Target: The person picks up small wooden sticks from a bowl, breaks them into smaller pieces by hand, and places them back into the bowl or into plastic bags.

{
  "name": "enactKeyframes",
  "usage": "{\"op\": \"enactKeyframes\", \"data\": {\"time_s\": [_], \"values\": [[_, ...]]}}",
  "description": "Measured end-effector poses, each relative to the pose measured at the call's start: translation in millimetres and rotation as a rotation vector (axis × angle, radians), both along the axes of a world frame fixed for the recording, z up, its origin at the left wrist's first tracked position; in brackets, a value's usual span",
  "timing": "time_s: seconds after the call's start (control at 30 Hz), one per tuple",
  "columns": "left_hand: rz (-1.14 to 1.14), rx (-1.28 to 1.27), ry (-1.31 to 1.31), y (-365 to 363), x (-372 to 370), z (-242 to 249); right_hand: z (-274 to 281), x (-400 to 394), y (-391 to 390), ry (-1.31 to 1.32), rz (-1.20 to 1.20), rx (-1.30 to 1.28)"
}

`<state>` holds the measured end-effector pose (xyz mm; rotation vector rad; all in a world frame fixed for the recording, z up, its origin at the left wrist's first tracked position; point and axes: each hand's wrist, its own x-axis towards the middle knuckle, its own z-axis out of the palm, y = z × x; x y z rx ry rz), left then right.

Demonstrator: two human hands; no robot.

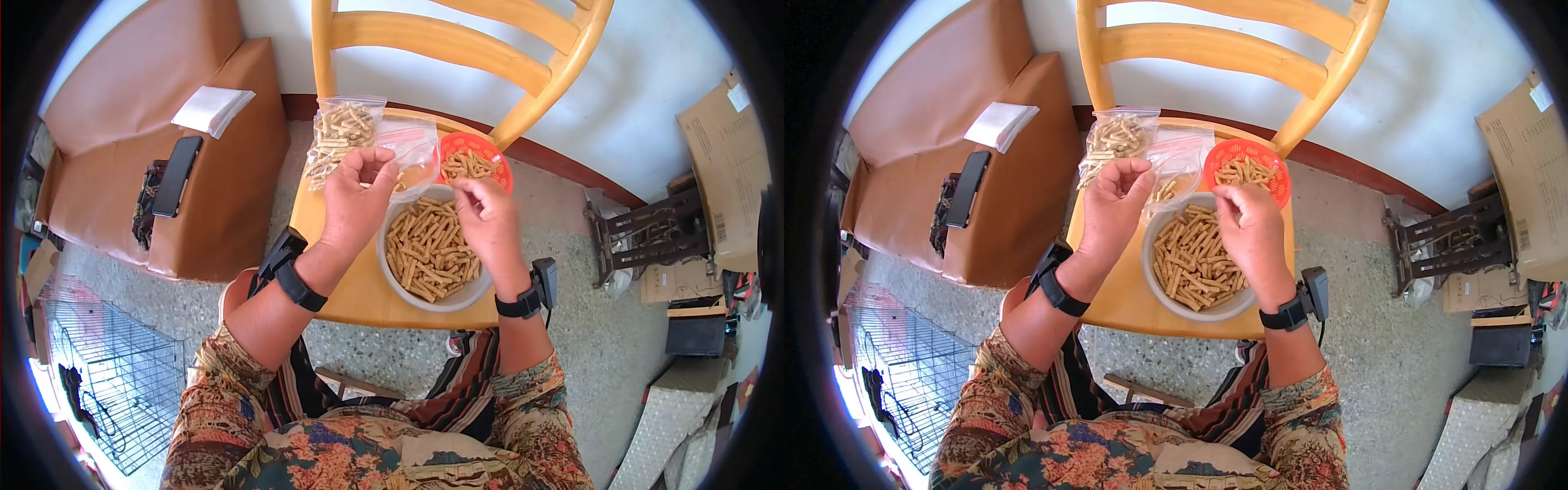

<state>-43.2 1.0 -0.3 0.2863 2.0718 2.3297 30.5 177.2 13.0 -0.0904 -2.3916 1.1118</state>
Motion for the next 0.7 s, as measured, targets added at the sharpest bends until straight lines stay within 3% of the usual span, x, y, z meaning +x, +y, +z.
{"op": "enactKeyframes", "data": {"time_s": [0.03, 0.07, 0.13, 0.37, 0.7], "values": [[0.001, 0.008, 0.000, 0, 0, -1, -2, 2, 1, -0.059, 0.011, 0.169], [0.000, 0.008, -0.001, 0, 0, 0, -5, 3, 2, -0.060, 0.010, 0.170], [-0.005, 0.010, 0.038, 0, 2, 1, -8, 6, 2, -0.081, 0.180, 0.371], [0.043, 0.186, 0.219, 2, 14, 10, -13, 6, -8, -0.029, 0.311, 0.483], [-0.215, 0.173, 0.205, -2, 25, 6, -5, 11, -4, -0.099, 0.262, 0.504]]}}
